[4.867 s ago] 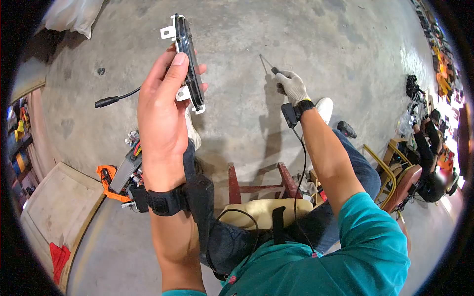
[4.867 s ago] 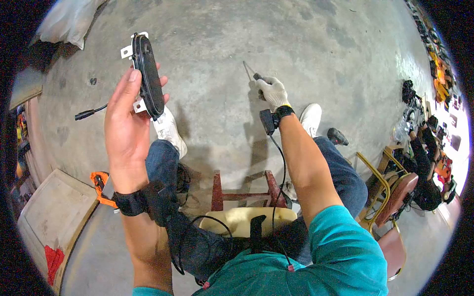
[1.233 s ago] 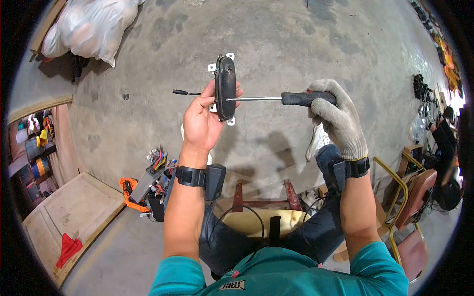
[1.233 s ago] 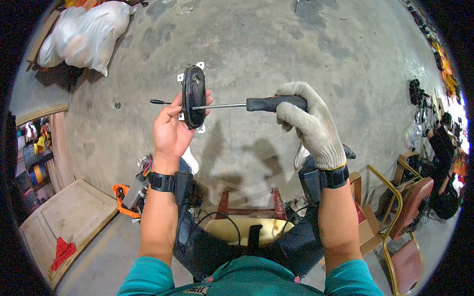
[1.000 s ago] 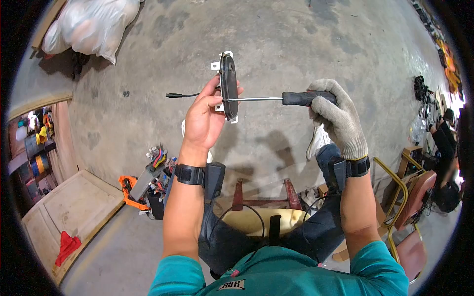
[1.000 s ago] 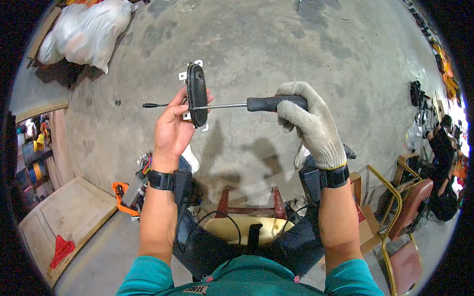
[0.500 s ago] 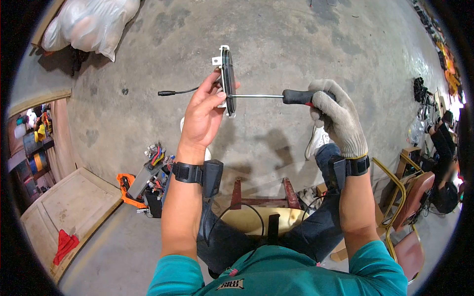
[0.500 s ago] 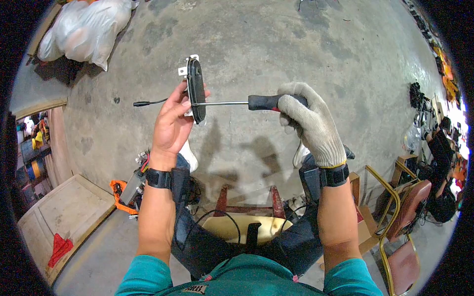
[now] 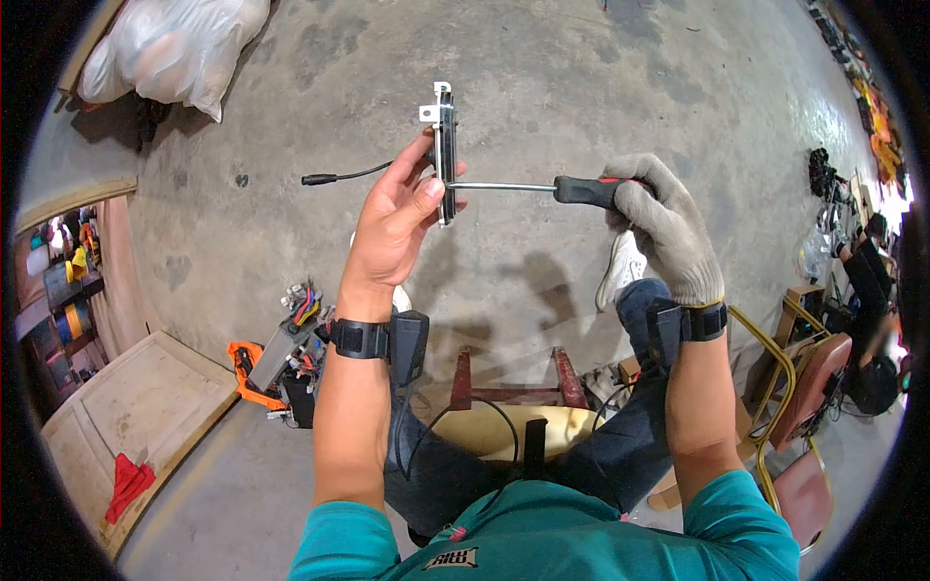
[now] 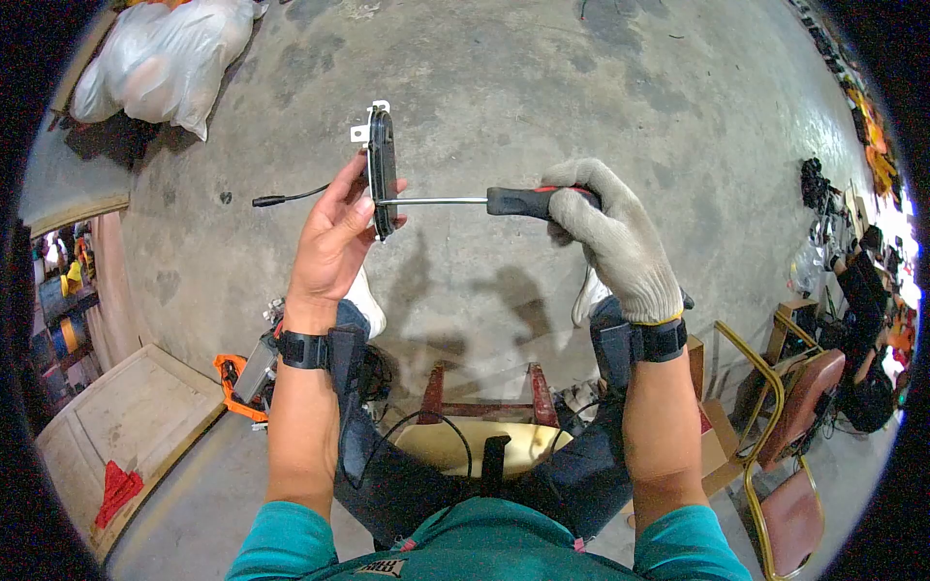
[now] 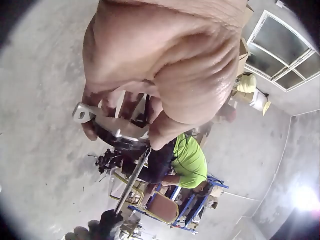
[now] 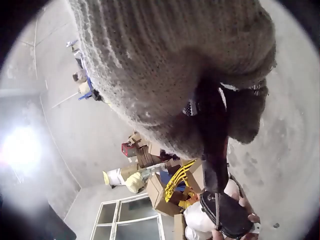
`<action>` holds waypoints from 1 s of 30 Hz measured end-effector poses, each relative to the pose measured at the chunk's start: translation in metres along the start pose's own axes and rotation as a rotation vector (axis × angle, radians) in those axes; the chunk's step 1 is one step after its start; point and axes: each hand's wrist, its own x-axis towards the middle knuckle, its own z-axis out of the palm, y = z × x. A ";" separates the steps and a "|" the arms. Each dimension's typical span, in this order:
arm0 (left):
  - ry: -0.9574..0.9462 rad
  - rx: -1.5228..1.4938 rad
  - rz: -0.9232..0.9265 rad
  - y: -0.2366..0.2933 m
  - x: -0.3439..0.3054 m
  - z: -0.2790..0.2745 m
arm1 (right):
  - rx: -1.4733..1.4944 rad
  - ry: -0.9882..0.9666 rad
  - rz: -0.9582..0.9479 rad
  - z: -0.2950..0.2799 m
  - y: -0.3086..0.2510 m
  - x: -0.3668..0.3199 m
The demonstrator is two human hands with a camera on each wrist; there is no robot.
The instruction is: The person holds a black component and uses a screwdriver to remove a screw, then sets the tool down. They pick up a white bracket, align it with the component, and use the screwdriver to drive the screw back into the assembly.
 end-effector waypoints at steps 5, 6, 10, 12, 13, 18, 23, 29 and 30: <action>0.010 -0.015 -0.013 0.001 0.000 0.002 | -0.006 0.020 -0.007 0.004 -0.002 0.000; 0.000 -0.012 -0.026 0.002 0.000 0.003 | 0.003 0.042 0.020 0.006 -0.003 -0.001; -0.007 -0.009 -0.043 0.003 -0.001 0.004 | 0.063 -0.042 0.153 -0.004 -0.004 -0.001; -0.002 -0.016 -0.042 0.002 -0.001 0.003 | 0.088 0.001 0.053 0.001 0.010 0.005; 0.002 -0.023 -0.041 0.001 -0.001 0.002 | 0.114 0.044 -0.046 0.003 0.015 0.007; 0.002 -0.026 -0.064 0.002 -0.001 0.003 | 0.197 0.069 -0.017 0.002 0.007 0.002; 0.002 -0.015 -0.059 0.000 -0.001 0.002 | -0.003 -0.011 0.167 -0.006 0.010 0.005; 0.036 -0.001 -0.064 -0.001 -0.001 0.005 | 0.319 0.116 -0.085 0.004 0.007 0.004; 0.038 0.000 -0.062 -0.002 -0.001 0.004 | 0.205 0.050 0.066 -0.004 0.005 0.004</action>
